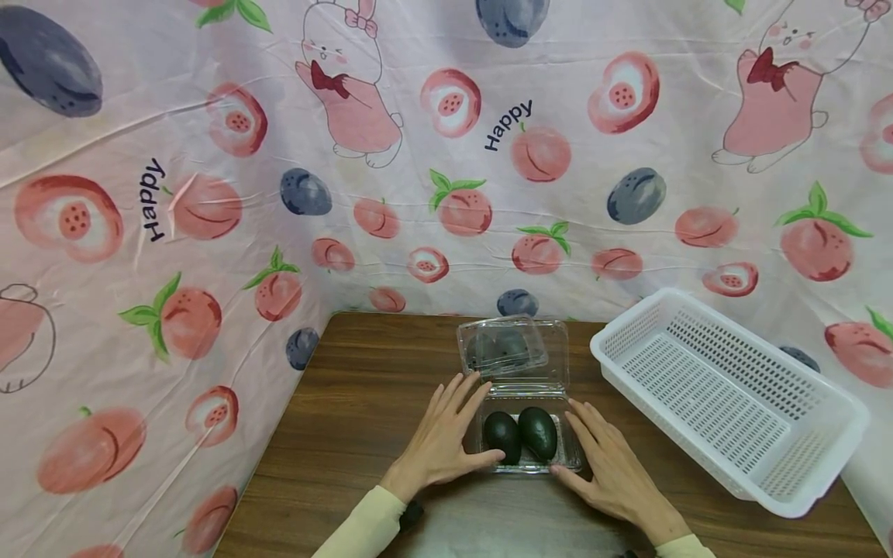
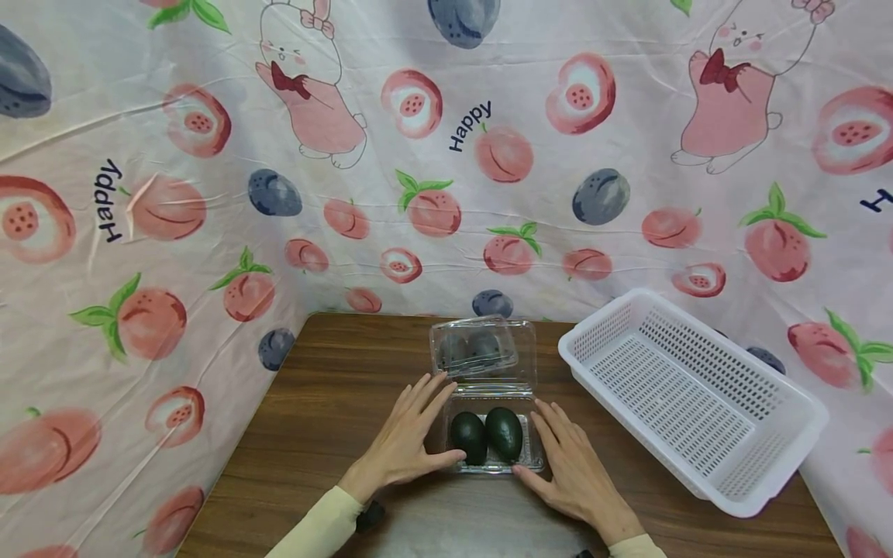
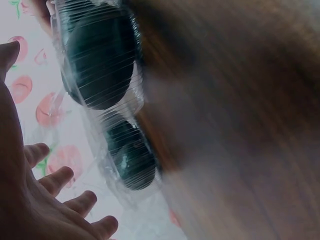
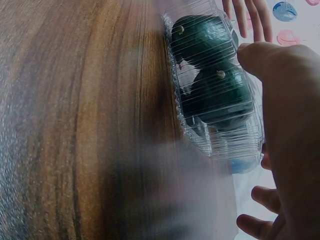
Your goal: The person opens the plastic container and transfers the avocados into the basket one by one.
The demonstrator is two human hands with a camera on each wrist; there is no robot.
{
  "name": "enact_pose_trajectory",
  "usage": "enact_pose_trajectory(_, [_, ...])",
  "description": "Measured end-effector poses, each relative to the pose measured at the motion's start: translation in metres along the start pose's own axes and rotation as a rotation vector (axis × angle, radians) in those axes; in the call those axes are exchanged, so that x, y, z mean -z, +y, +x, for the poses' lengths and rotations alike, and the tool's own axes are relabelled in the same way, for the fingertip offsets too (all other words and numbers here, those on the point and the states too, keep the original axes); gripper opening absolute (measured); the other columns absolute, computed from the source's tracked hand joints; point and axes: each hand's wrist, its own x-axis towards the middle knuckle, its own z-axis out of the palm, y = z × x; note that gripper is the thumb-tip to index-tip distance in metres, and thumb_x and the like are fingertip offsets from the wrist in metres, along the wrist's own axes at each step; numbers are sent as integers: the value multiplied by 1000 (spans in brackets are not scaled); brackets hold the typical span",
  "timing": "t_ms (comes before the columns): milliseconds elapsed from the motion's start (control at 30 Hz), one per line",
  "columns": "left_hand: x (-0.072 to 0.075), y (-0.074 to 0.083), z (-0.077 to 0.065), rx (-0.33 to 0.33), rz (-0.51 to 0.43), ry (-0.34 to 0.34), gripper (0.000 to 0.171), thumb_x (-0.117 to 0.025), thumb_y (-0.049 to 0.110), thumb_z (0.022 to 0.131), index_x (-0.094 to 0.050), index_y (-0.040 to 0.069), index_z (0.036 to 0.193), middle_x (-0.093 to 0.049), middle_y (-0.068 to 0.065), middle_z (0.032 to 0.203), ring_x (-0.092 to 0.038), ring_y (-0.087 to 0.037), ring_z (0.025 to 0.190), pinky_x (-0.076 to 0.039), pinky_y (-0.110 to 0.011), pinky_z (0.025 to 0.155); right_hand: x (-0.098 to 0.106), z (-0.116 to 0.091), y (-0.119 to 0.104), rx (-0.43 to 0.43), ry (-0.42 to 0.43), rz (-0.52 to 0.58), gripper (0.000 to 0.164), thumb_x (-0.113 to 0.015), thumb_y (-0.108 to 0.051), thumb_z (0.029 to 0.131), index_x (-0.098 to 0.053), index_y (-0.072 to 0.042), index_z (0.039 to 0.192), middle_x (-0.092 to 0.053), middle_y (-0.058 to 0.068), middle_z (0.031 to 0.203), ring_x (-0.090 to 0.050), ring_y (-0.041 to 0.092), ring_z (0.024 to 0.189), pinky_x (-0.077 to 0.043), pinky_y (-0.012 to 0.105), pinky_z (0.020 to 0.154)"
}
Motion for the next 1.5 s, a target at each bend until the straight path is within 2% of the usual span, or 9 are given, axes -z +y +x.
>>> enact_pose_trajectory(533, [-18, 1, -14, 23, -4, -10, 113, -79, 75, 93, -32, 19, 180, -37, -14, 185, -34, -48, 171, -33, -76, 134, -2, -1, 0, -6, -9, -2, 90, -92, -49, 91, -61, 6, 155, -54, 23, 170, -55, 56, 152, -57, 70, 111])
enact_pose_trajectory(900, [-24, 1, -18, 52, 2, -40, 110, -77, 74, 95, -30, 24, 181, -36, -6, 186, -34, -46, 172, -33, -74, 135, -1, -1, 1, 6, -2, 0, 90, -93, -47, 90, -60, 6, 156, -54, 24, 170, -55, 56, 152, -56, 69, 112])
enact_pose_trajectory(1500, [-26, 0, -20, 67, -6, -37, 110, -75, 76, 95, -34, 20, 180, -39, -4, 185, -35, -46, 171, -33, -73, 136, -1, -1, 1, 5, 4, 4, 90, -93, -47, 89, -61, 5, 155, -55, 22, 170, -56, 55, 151, -56, 68, 112])
